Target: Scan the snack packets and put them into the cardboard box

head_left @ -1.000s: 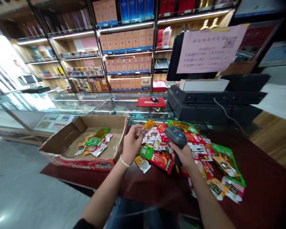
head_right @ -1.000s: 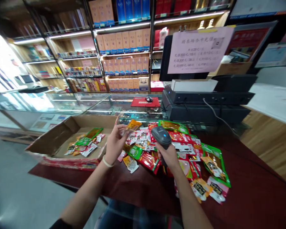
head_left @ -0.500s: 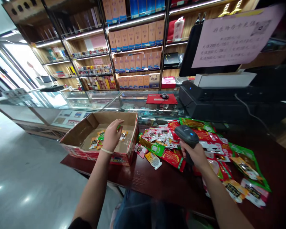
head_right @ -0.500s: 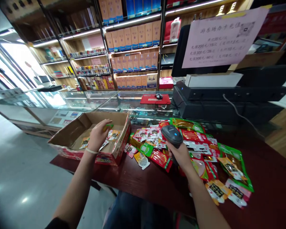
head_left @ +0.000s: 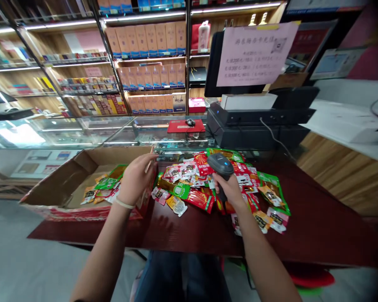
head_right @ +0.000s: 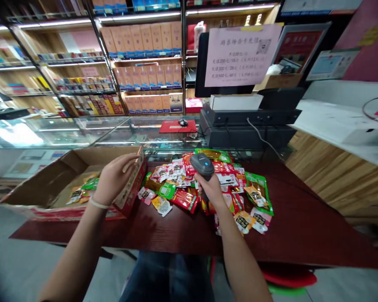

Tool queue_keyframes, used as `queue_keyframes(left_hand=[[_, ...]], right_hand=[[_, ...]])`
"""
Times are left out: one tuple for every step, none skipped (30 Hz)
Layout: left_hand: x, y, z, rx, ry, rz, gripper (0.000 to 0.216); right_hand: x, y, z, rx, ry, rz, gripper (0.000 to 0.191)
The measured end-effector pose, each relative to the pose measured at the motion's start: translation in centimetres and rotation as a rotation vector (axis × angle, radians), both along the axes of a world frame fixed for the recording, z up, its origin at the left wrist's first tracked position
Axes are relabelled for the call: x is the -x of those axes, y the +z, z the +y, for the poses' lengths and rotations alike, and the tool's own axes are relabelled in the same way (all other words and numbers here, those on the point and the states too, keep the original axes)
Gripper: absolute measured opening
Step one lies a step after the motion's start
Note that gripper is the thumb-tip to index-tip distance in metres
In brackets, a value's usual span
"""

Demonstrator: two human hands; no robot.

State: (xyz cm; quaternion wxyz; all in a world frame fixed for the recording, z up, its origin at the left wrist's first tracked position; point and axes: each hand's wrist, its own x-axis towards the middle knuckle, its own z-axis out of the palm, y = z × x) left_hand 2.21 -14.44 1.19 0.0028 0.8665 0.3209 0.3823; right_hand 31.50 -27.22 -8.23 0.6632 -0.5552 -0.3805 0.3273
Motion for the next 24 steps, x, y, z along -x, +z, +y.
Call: queue_keyframes(left_hand=[[-1.7,-0.2,-0.4,0.022,-0.048,-0.007,0.027],[-3.4,-0.7,-0.7,0.047,-0.097,-0.021,0.026],[-5.2,-1.6,-0.7,0.080,-0.151,-0.028,0.025],[-7.0,-2.9,-0.6,0.116,-0.196,-0.048,0.025],[-8.7,-4.4,-0.3,0.149,-0.221,-0.071,0.025],[-10.3,-6.2,0.0,0.168,-0.200,-0.104,0.026],[-11.7,-8.0,0.3,0.179,-0.166,-0.115,0.030],[-12.8,-9.7,0.7,0.189,-0.140,-0.119,0.036],[-13.7,-11.3,0.9,0.206,-0.136,-0.123,0.041],[-14.4,-12.6,1.2,0.223,-0.148,-0.128,0.044],[-14.9,-13.7,1.3,0.249,-0.162,-0.135,0.045],[-15.2,-14.4,1.4,0.274,-0.178,-0.146,0.045],[-15.3,-14.9,1.4,0.297,-0.194,-0.161,0.045],[-15.3,-15.2,1.4,0.319,-0.208,-0.179,0.045],[-15.2,-15.3,1.3,0.337,-0.223,-0.201,0.045],[-15.1,-15.3,1.2,0.357,-0.239,-0.225,0.045],[-14.9,-15.2,1.1,0.381,-0.255,-0.252,0.044],[-14.6,-15.2,1.0,0.415,-0.266,-0.283,0.043],[-14.4,-15.1,0.8,0.459,-0.267,-0.326,0.041],[-14.1,-14.9,0.6,0.509,-0.256,-0.380,0.037],[-13.9,-14.8,0.5,0.555,-0.233,-0.442,0.033],[-13.7,-14.6,0.3,0.590,-0.203,-0.513,0.028],[-13.6,-14.4,0.1,0.613,-0.171,-0.589,0.023],[-13.5,-14.2,0.0,0.631,-0.144,-0.664,0.018]], right_hand=[[-0.2,0.0,0.0,-0.008,-0.001,0.011,0.038],[-0.4,0.0,-0.1,-0.014,-0.003,0.022,0.037],[-0.7,0.0,-0.1,-0.019,-0.007,0.037,0.037],[-0.9,-0.1,-0.1,-0.025,-0.012,0.053,0.037],[-1.1,-0.1,0.0,-0.032,-0.019,0.068,0.037],[-1.2,-0.1,0.0,-0.039,-0.028,0.079,0.037],[-1.3,-0.1,0.0,-0.044,-0.038,0.085,0.038],[-1.4,-0.1,0.0,-0.046,-0.046,0.089,0.039],[-1.5,-0.1,0.0,-0.046,-0.052,0.093,0.040],[-1.5,-0.2,0.1,-0.042,-0.053,0.097,0.041],[-1.5,-0.2,0.1,-0.035,-0.049,0.103,0.041],[-1.5,-0.2,0.2,-0.030,-0.044,0.107,0.041],[-1.5,-0.2,0.2,-0.028,-0.037,0.111,0.041],[-1.5,-0.2,0.3,-0.028,-0.035,0.114,0.041],[-1.5,-0.3,0.3,-0.025,-0.036,0.112,0.041],[-1.4,-0.3,0.3,-0.018,-0.038,0.107,0.041],[-1.4,-0.3,0.3,-0.008,-0.041,0.101,0.042],[-1.3,-0.3,0.4,0.005,-0.040,0.098,0.042],[-1.3,-0.4,0.4,0.015,-0.041,0.096,0.043],[-1.3,-0.4,0.4,0.020,-0.042,0.094,0.043],[-1.2,-0.5,0.4,0.023,-0.044,0.092,0.043],[-1.2,-0.6,0.4,0.025,-0.046,0.090,0.043],[-1.2,-0.7,0.4,0.029,-0.048,0.083,0.042],[-1.1,-0.7,0.4,0.038,-0.047,0.070,0.042]])
